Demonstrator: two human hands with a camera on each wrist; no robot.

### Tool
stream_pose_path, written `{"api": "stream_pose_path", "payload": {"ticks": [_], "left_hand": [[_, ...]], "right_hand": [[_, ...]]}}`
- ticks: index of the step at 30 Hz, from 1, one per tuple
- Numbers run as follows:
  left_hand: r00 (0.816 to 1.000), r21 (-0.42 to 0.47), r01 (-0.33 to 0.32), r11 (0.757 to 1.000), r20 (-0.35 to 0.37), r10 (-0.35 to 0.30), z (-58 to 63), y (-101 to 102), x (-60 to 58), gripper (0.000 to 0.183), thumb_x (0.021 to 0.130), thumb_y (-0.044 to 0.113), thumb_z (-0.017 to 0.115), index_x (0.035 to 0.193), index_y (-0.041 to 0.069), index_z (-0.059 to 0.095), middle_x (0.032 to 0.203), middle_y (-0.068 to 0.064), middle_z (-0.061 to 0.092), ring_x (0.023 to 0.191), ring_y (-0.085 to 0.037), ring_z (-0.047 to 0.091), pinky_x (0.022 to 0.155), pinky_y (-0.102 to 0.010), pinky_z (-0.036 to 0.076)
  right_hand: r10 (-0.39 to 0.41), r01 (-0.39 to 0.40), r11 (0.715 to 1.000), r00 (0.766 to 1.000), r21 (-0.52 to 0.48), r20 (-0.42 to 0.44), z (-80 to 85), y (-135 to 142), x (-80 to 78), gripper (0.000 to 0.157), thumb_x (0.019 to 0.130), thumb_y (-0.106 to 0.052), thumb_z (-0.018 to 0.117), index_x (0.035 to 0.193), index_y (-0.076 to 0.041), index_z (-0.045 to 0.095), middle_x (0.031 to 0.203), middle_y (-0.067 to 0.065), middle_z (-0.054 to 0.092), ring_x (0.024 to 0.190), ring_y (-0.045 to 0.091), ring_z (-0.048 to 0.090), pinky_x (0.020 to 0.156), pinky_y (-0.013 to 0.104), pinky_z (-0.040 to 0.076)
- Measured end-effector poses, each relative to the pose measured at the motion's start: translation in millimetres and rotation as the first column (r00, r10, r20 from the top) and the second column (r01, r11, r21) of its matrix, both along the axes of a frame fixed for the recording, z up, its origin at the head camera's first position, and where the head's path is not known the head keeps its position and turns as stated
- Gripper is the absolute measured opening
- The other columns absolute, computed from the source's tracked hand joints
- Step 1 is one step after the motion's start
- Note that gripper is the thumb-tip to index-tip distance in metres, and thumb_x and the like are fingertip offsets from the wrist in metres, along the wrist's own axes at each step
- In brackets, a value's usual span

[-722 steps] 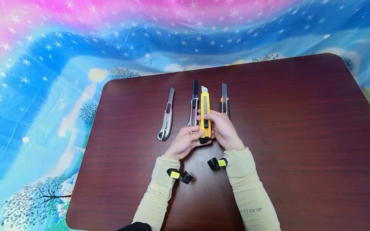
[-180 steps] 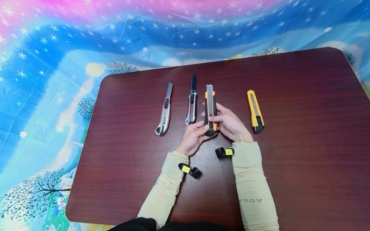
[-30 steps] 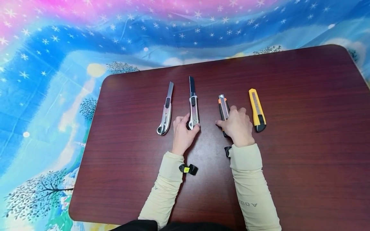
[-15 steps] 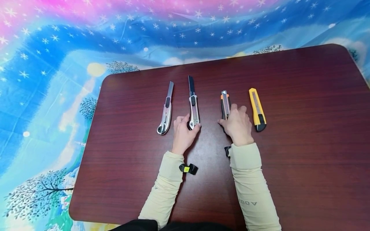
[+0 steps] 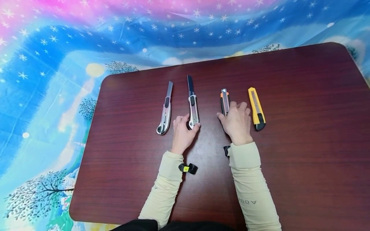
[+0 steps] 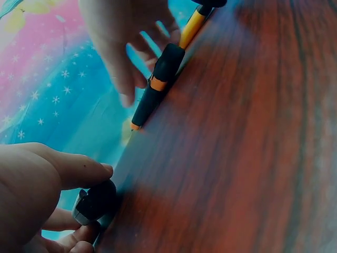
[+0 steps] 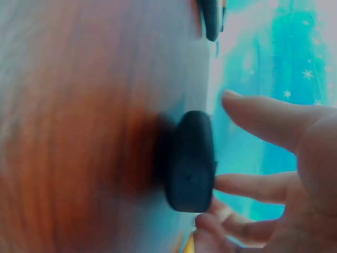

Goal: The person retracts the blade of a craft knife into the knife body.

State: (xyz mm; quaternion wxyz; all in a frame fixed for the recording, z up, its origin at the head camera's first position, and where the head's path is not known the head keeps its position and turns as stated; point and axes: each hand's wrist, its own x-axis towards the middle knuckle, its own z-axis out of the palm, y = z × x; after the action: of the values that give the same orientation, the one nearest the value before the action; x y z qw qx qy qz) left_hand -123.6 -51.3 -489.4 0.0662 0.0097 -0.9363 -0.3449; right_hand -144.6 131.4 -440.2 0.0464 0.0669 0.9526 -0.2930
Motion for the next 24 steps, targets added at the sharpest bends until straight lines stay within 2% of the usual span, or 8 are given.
{"api": "stream_pose_path", "payload": {"ticks": [3,6,8,11,14,17,21,24], "left_hand": [[1.0,0.002,0.001,1.0,-0.001,-0.001,0.3,0,0.4,0.055,0.082,0.032,0.074,0.127,0.002,0.061,0.105,-0.01,0.058,0.096,-0.025,0.047,0.087,-0.037,0.042],[1.0,-0.002,0.0,1.0,-0.002,0.0,0.0,0,0.1,0.055,0.082,0.031,0.074,0.127,0.002,0.061,0.106,-0.01,0.058,0.095,-0.025,0.048,0.087,-0.036,0.042],[1.0,-0.004,0.0,1.0,-0.002,0.0,-0.4,0,-0.3,0.056,0.082,0.031,0.074,0.128,0.002,0.06,0.106,-0.01,0.059,0.096,-0.025,0.048,0.087,-0.036,0.042],[1.0,-0.001,0.004,1.0,-0.006,-0.004,-0.7,-1,-1.3,0.055,0.082,0.03,0.074,0.128,0.002,0.06,0.107,-0.011,0.059,0.095,-0.025,0.049,0.086,-0.037,0.042],[1.0,0.008,0.006,1.0,-0.009,-0.005,-1.2,-2,-2.3,0.055,0.082,0.028,0.074,0.128,0.002,0.06,0.107,-0.011,0.06,0.095,-0.026,0.049,0.086,-0.036,0.043],[1.0,0.046,-0.001,0.999,-0.014,0.002,-1.9,-4,-3.3,0.053,0.081,0.026,0.076,0.127,0.003,0.062,0.106,-0.011,0.06,0.096,-0.026,0.051,0.086,-0.036,0.044],[1.0,0.158,-0.02,0.987,-0.008,0.021,-1.5,-7,-4.9,0.049,0.081,0.021,0.076,0.126,0.005,0.063,0.107,-0.01,0.061,0.095,-0.023,0.054,0.084,-0.033,0.046],[1.0,0.286,-0.024,0.958,0.018,0.02,1.4,-8,-6.1,0.05,0.082,0.017,0.075,0.128,0.004,0.061,0.107,-0.011,0.06,0.085,-0.017,0.058,0.076,-0.025,0.05]], "right_hand": [[0.046,-0.053,0.995,0.996,-0.088,-0.08,2.7,-2,-1.0,0.052,0.096,-0.029,0.057,0.129,0.01,0.049,0.12,0.035,0.046,0.106,0.047,0.041,0.087,0.057,0.04],[0.135,-0.155,0.967,0.985,-0.204,-0.108,3.3,-10,-2.9,0.046,0.099,-0.026,0.05,0.131,0.007,0.05,0.119,0.029,0.054,0.107,0.041,0.05,0.091,0.053,0.042],[0.201,-0.215,0.937,0.976,-0.276,-0.079,0.7,-19,-4.7,0.045,0.101,-0.025,0.047,0.134,0.005,0.049,0.122,0.026,0.058,0.108,0.038,0.055,0.094,0.051,0.045],[0.271,-0.244,0.892,0.962,-0.381,0.019,-4.5,-36,-5.8,0.049,0.102,-0.026,0.044,0.142,0.003,0.041,0.135,0.023,0.055,0.118,0.036,0.056,0.103,0.05,0.043],[0.277,-0.205,0.855,0.957,-0.477,0.085,-9.6,-49,-6.3,0.052,0.102,-0.025,0.044,0.145,0.003,0.036,0.142,0.022,0.049,0.124,0.034,0.053,0.108,0.047,0.041],[0.255,-0.142,0.791,0.961,-0.595,0.11,-13.1,-55,-7.0,0.052,0.103,-0.022,0.043,0.146,0.004,0.033,0.142,0.023,0.049,0.121,0.032,0.055,0.105,0.043,0.046],[0.203,-0.037,0.689,0.969,-0.724,0.144,-15.0,-54,-8.4,0.049,0.103,-0.019,0.041,0.146,0.004,0.032,0.135,0.026,0.052,0.107,0.023,0.058,0.095,0.032,0.054],[0.155,-0.003,0.651,0.979,-0.759,0.129,-13.8,-54,-9.2,0.049,0.103,-0.019,0.043,0.146,0.004,0.033,0.132,0.025,0.053,0.1,0.014,0.057,0.095,0.029,0.054]]}}
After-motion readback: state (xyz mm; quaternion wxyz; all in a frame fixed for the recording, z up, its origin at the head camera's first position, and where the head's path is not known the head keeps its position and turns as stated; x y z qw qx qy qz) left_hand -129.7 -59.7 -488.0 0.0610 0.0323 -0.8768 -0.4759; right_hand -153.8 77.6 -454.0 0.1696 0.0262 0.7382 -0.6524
